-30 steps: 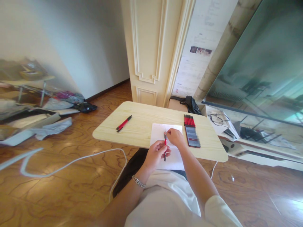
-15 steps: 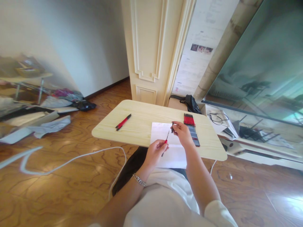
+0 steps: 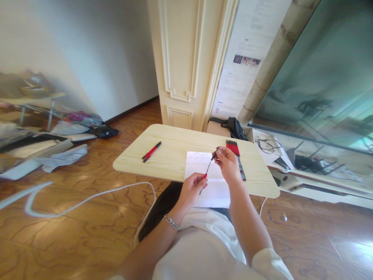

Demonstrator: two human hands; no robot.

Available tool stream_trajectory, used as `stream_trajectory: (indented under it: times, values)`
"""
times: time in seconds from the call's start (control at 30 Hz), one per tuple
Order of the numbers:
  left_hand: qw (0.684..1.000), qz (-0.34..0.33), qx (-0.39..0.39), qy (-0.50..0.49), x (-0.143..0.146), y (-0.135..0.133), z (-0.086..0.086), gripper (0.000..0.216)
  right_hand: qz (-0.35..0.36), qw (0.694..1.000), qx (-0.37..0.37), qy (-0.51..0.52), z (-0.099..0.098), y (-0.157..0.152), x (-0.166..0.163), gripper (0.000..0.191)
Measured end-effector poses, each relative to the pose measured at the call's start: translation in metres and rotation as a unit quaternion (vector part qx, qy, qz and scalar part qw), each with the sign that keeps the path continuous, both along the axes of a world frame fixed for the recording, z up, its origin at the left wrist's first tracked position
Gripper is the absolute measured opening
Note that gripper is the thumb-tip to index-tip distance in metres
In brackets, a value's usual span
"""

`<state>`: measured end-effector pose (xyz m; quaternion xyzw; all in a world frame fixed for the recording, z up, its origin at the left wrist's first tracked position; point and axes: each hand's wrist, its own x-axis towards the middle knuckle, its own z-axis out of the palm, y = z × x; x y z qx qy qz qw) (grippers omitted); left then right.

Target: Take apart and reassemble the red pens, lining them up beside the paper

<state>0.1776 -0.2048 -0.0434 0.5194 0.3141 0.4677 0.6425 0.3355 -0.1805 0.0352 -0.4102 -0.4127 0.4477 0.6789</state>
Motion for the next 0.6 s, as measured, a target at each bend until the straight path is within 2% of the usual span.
stream_trajectory:
  times: [0.37, 0.6]
  values:
    - [1.000, 0.001, 0.001, 0.012, 0.0002, -0.0005, 0.0020, 0.031, 0.013, 1.000, -0.007, -0.017, -0.0009, -0.0058, -0.0005, 0.028]
    - [1.000, 0.005, 0.007, 0.016, -0.0004, -0.0010, 0.0013, 0.032, 0.000, 0.998, -0.012, -0.062, 0.0029, -0.0071, 0.0007, 0.031]
